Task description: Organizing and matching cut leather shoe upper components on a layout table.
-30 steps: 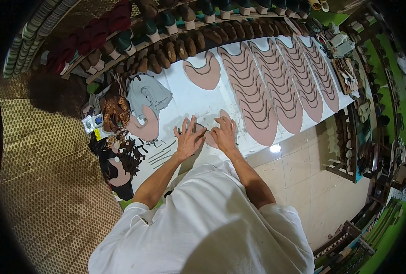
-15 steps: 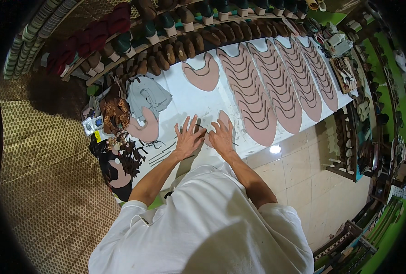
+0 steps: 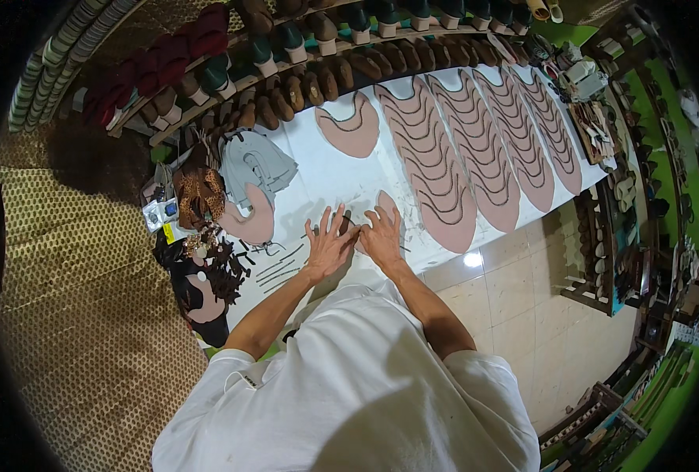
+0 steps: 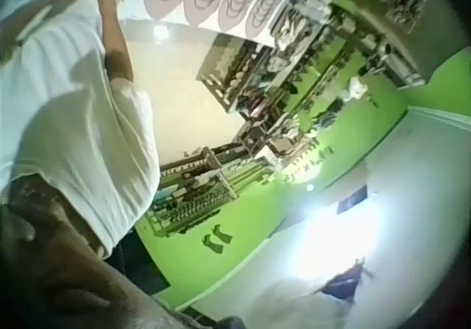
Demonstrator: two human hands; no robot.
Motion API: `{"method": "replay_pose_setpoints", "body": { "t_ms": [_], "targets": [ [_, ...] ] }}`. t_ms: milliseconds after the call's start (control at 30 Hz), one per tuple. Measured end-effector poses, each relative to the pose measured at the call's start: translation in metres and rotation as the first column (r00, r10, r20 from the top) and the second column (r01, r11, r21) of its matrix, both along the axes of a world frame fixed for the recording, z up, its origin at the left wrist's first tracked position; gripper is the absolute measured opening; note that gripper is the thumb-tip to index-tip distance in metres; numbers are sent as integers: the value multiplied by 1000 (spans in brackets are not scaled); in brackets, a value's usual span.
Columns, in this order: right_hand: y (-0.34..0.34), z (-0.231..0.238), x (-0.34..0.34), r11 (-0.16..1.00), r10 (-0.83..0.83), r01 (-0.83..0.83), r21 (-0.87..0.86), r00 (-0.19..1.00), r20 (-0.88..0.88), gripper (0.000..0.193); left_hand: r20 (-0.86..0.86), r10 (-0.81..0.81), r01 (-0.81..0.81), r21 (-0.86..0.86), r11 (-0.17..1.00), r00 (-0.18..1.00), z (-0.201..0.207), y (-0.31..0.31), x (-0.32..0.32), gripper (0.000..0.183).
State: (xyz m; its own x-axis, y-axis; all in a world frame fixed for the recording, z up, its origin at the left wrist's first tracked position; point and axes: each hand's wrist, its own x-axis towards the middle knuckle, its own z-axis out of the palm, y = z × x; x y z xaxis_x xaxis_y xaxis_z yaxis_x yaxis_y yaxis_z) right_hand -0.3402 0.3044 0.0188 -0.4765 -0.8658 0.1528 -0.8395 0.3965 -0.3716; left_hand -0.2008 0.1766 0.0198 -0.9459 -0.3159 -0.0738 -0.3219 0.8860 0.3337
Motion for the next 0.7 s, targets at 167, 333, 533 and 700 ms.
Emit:
{"method": "replay_pose_setpoints", "body": {
  "t_ms": [167, 333, 533, 700],
  "targets": [
    [3, 4, -1, 999, -1, -1, 35, 999, 36, 16, 57, 19, -19, -8, 1000, 998, -1, 9, 0, 44],
    [25, 8, -3, 996, -56, 63, -58, 993, 107, 19, 72, 47, -48, 11, 999, 996, -2, 15, 3, 44],
    [47, 1, -13, 1000, -2, 0, 16, 992, 129, 23, 53, 81, -79, -42, 996, 995, -3, 19, 4, 45],
    [38, 2, -31, 995, 97, -98, 1, 983, 158, 16, 55, 111, -105, -92, 990, 992, -3, 25, 3, 46]
  ]
}}
